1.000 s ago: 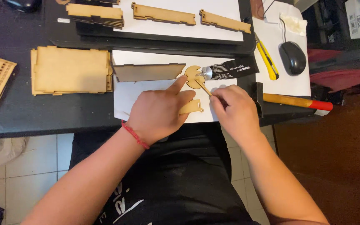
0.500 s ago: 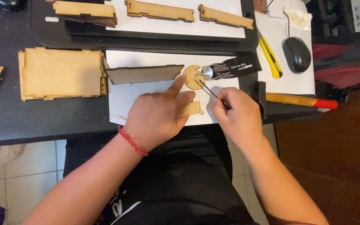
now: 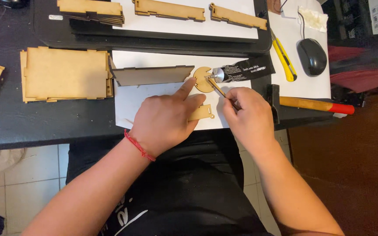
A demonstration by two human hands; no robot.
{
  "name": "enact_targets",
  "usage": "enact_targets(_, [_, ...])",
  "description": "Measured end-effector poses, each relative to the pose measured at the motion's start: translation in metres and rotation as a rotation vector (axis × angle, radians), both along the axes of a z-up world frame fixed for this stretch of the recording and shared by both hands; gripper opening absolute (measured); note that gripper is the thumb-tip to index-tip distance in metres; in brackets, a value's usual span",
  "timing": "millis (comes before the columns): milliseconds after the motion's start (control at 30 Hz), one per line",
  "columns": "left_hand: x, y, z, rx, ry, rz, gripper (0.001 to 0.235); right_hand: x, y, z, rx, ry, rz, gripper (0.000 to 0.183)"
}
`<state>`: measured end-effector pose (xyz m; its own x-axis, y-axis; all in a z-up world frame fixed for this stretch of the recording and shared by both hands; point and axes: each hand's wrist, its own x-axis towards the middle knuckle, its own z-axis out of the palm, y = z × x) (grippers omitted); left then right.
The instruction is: The person assembles a wooden model by applying glue to small wooden pieces and joining them together. They use a hammer to tap the pieces into place and occasionally pick up other parts from the table.
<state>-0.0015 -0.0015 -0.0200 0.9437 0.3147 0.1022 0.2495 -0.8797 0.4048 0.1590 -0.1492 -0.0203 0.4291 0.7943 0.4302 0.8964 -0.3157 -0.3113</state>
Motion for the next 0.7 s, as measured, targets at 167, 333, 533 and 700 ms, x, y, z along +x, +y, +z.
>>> enact_targets(167, [0.001,0.002,-0.001,-0.003,0.004,-0.010,0.039,-0.004,0.002,0.000,0.019,0.035,-0.002,0.007])
enact_targets(333, [0.000,0.002,0.001,-0.009,-0.014,-0.014,0.037,-0.005,0.003,-0.001,0.049,0.020,0.017,0.008])
enact_targets(533, [-0.002,0.001,0.003,-0.016,-0.033,-0.004,0.036,-0.006,0.007,0.009,0.078,-0.049,0.045,0.011])
enact_targets(700, [-0.006,0.001,0.001,-0.029,-0.146,0.004,0.044,-0.002,0.006,0.021,0.123,-0.093,0.100,0.016])
